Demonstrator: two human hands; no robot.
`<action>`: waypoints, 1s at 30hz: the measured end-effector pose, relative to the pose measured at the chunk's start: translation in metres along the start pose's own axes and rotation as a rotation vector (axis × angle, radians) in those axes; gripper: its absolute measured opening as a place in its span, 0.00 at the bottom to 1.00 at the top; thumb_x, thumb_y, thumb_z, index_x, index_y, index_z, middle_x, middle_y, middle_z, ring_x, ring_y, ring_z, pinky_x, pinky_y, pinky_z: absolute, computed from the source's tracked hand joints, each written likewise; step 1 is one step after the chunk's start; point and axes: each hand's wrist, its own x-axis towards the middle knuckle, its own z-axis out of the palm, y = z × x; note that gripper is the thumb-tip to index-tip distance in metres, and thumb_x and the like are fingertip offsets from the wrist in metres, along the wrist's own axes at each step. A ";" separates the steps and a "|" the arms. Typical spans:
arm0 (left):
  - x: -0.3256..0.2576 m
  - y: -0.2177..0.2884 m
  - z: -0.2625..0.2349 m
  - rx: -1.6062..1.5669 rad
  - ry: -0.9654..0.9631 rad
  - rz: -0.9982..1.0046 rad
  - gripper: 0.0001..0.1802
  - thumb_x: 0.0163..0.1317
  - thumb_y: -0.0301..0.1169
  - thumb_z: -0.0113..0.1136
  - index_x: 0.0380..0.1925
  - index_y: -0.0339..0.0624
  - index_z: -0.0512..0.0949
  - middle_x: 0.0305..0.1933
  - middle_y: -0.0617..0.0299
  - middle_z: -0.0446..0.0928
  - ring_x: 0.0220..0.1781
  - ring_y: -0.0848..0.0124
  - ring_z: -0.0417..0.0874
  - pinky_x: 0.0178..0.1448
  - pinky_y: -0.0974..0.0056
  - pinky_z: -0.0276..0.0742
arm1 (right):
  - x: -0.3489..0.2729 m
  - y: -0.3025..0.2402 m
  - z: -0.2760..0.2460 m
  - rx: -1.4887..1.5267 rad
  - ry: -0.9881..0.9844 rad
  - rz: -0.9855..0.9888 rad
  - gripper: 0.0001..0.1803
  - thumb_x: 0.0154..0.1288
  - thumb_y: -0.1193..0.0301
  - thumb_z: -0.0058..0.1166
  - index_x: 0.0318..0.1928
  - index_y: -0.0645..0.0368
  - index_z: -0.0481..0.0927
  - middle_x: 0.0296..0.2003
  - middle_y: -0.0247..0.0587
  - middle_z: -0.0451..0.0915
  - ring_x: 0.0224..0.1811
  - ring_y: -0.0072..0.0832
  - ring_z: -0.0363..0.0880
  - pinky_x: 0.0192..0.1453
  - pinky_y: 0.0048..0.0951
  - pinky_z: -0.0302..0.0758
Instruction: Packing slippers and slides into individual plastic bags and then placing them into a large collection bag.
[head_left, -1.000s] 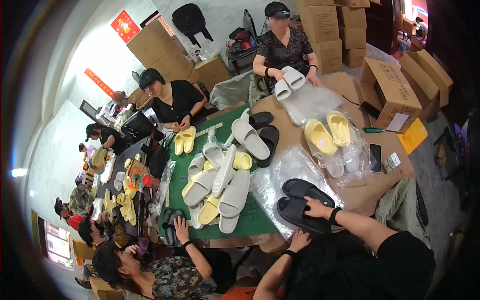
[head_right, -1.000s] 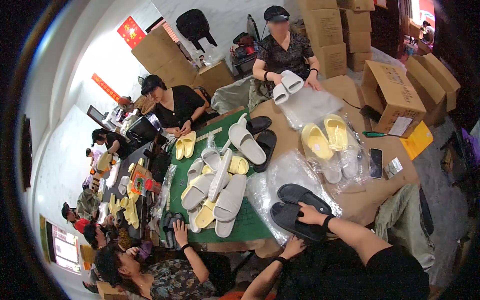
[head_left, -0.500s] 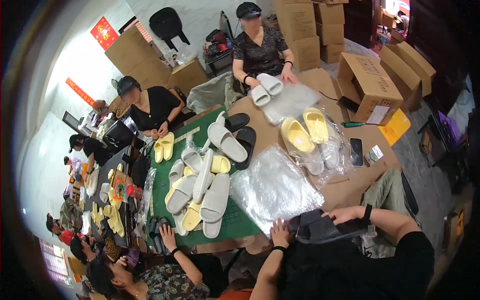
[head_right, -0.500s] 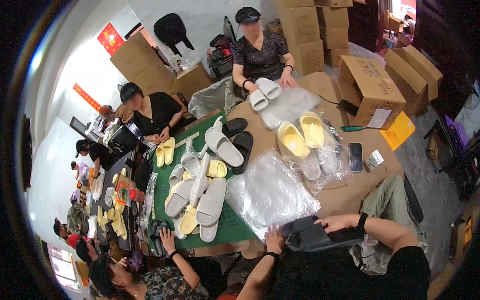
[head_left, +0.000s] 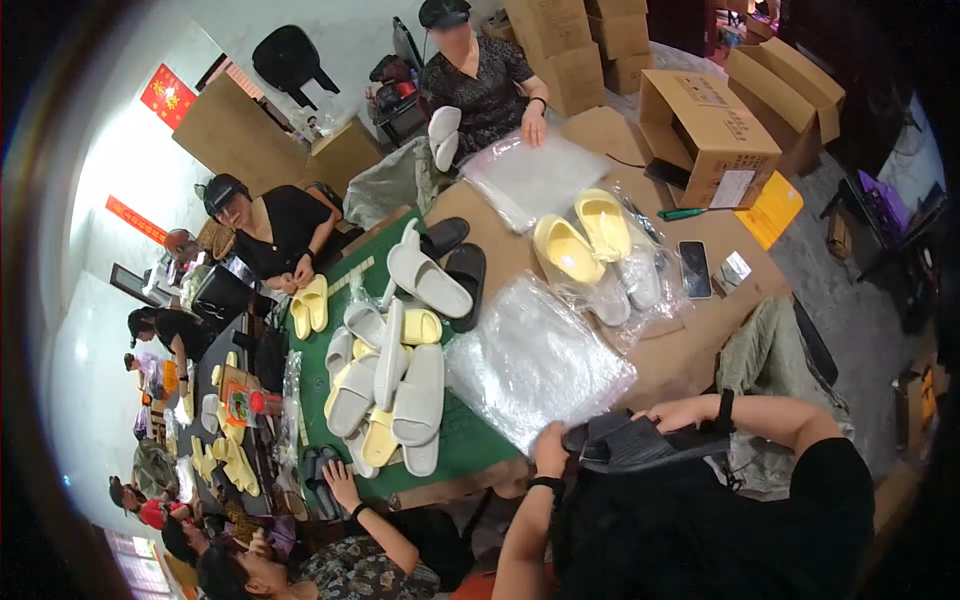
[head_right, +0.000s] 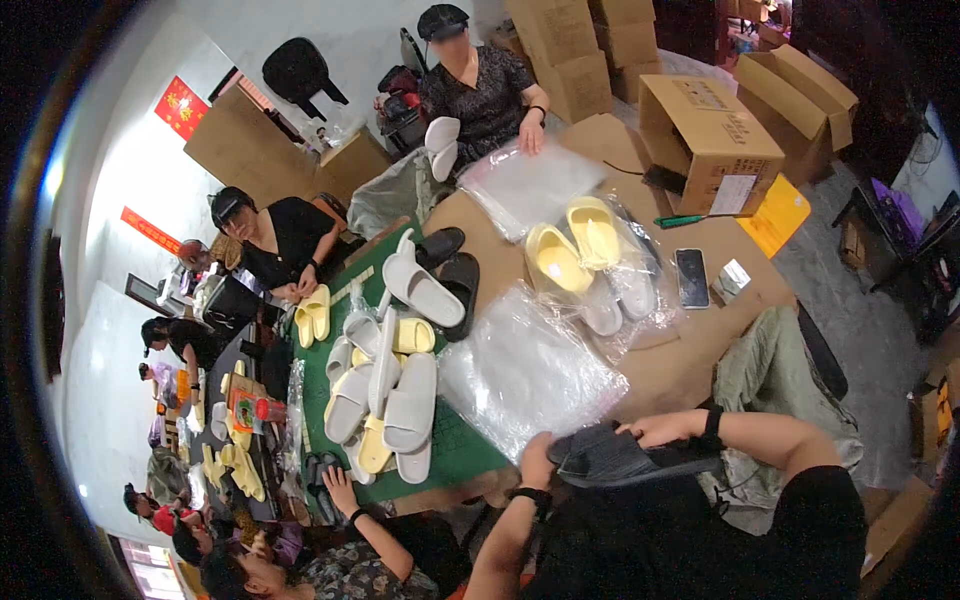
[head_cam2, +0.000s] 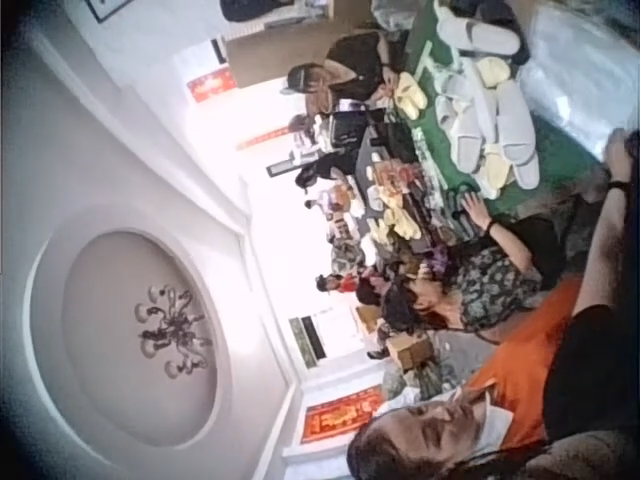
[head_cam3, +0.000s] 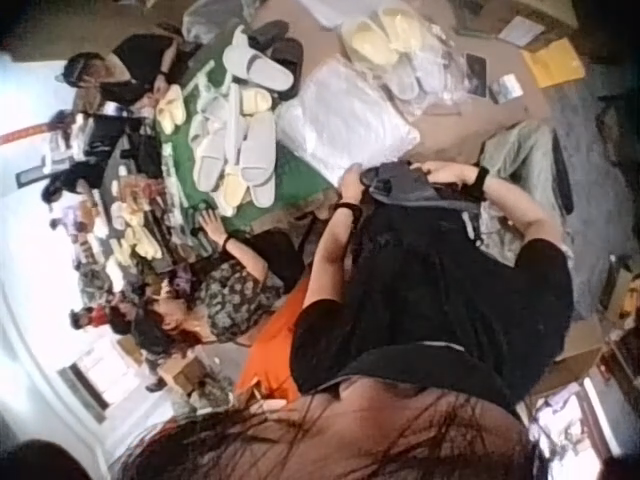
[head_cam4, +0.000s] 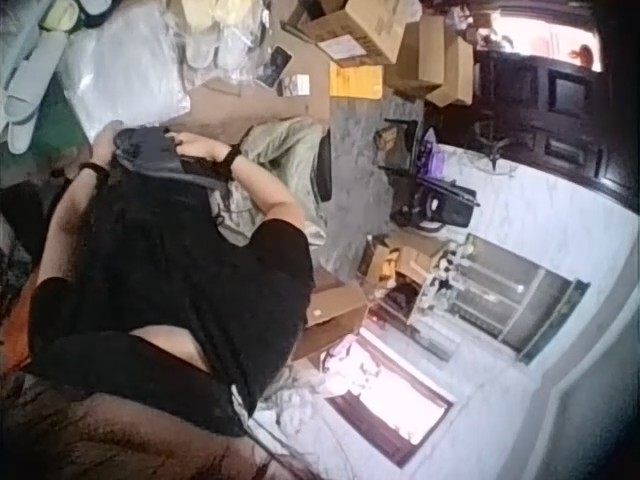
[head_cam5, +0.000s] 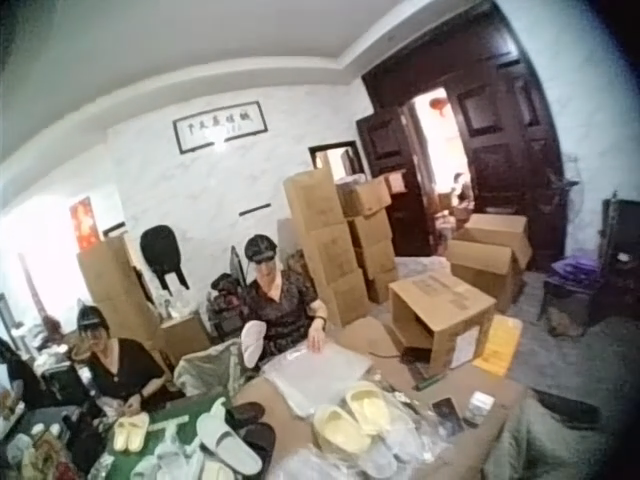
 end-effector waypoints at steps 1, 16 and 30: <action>0.002 0.004 -0.006 -0.077 0.035 0.024 0.10 0.46 0.24 0.56 0.31 0.42 0.74 0.32 0.51 0.74 0.40 0.50 0.75 0.45 0.53 0.70 | 0.000 -0.001 0.000 0.007 -0.005 0.007 0.22 0.62 0.68 0.46 0.54 0.69 0.68 0.57 0.36 0.62 0.55 0.26 0.61 0.61 0.24 0.57; 0.025 0.030 -0.046 -0.292 0.305 -0.419 0.13 0.57 0.34 0.56 0.33 0.33 0.80 0.27 0.48 0.79 0.27 0.61 0.80 0.33 0.63 0.72 | 0.026 -0.007 0.004 -0.147 0.097 -0.012 0.17 0.57 0.70 0.48 0.43 0.71 0.74 0.58 0.44 0.63 0.55 0.34 0.65 0.59 0.28 0.60; 0.029 0.073 -0.061 -0.064 0.358 -0.041 0.14 0.61 0.29 0.48 0.45 0.37 0.75 0.43 0.45 0.75 0.44 0.52 0.76 0.47 0.55 0.71 | 0.038 -0.032 -0.004 -0.842 0.537 0.043 0.17 0.50 0.66 0.52 0.30 0.72 0.78 0.56 0.59 0.64 0.49 0.50 0.70 0.56 0.39 0.66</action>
